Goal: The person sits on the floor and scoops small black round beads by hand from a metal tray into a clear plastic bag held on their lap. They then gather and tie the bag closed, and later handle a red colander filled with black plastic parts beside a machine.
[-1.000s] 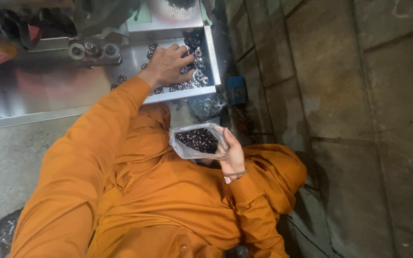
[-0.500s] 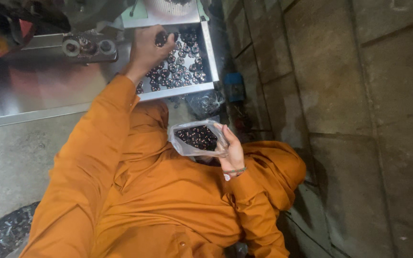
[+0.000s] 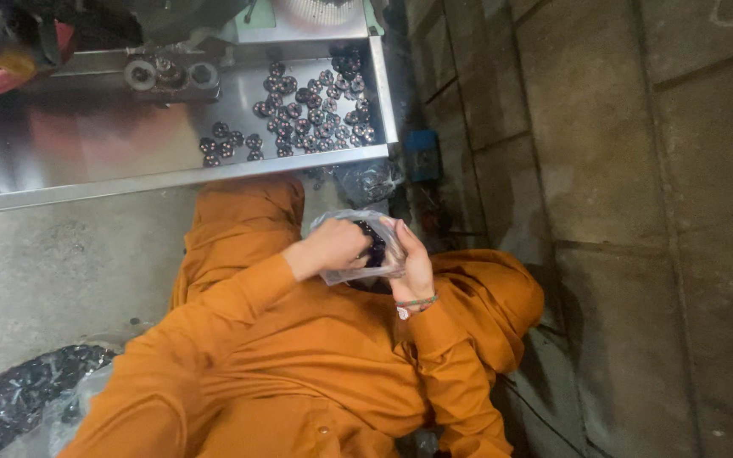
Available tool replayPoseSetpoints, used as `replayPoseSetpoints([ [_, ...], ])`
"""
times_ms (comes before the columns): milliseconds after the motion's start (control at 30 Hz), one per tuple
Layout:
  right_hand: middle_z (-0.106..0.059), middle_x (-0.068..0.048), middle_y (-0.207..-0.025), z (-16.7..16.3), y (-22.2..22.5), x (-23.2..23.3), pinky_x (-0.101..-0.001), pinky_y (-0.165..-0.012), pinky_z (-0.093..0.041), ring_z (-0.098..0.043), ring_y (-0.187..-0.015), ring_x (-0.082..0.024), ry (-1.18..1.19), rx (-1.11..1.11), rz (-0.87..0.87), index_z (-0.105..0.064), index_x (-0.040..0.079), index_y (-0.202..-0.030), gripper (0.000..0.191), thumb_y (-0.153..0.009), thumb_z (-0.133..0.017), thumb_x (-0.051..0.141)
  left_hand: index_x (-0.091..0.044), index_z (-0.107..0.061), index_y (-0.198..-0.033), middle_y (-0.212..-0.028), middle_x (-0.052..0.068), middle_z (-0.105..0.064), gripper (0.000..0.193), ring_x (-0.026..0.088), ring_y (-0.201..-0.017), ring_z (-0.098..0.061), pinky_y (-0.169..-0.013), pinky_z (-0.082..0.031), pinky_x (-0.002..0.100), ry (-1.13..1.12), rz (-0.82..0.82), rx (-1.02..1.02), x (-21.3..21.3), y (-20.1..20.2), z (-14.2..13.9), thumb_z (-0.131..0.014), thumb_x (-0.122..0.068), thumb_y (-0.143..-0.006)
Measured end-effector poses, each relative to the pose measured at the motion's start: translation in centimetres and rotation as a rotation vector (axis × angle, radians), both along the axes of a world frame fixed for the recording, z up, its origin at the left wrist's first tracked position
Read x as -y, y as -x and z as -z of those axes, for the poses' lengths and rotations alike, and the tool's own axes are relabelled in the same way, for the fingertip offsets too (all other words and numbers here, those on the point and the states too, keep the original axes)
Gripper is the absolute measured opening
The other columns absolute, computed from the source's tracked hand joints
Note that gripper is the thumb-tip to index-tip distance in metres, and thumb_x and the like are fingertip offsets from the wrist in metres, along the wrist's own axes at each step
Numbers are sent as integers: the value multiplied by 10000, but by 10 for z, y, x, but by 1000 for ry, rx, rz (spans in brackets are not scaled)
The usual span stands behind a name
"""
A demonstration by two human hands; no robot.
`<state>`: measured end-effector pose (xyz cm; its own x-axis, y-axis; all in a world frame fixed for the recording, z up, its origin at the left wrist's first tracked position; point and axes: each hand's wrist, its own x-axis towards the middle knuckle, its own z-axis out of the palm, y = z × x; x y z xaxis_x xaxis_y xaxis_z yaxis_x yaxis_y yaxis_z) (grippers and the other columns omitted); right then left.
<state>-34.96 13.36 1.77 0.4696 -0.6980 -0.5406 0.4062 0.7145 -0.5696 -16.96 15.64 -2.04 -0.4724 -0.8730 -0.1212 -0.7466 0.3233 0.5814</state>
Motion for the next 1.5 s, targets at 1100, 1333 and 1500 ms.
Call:
replayPoseSetpoints([
  [1100,-693,-148,-1237,-12,-2,-1,-417,-1014,-527,-669,-1140,-256,-33,-10,49,-616,-13,-1273,386,-1084,-484,296,-242,-553,-1429,-1551,190,-400,699,431,-1337,-443,-1029,-388,652,374,-149,172,153,-134,-28,-664,-641,-866],
  [1333,-686,-142,-1247,-16,-4,1,-422,-1018,-524,-666,-1148,-252,-37,-13,45,-608,-9,-1268,384,-1088,-481,305,-87,-643,-1116,-1011,133,-700,369,346,-804,-701,-657,-549,499,470,-192,157,154,-138,-20,-654,-434,-995],
  [1500,-677,-141,-1271,-17,0,1,-424,-1035,-522,-652,-1177,-257,-45,-19,53,-599,-3,-1283,406,-1070,-479,321,-43,-672,-954,-883,178,-698,264,386,-778,-679,-703,-538,494,536,-436,-183,155,-155,-25,-651,-289,-1047],
])
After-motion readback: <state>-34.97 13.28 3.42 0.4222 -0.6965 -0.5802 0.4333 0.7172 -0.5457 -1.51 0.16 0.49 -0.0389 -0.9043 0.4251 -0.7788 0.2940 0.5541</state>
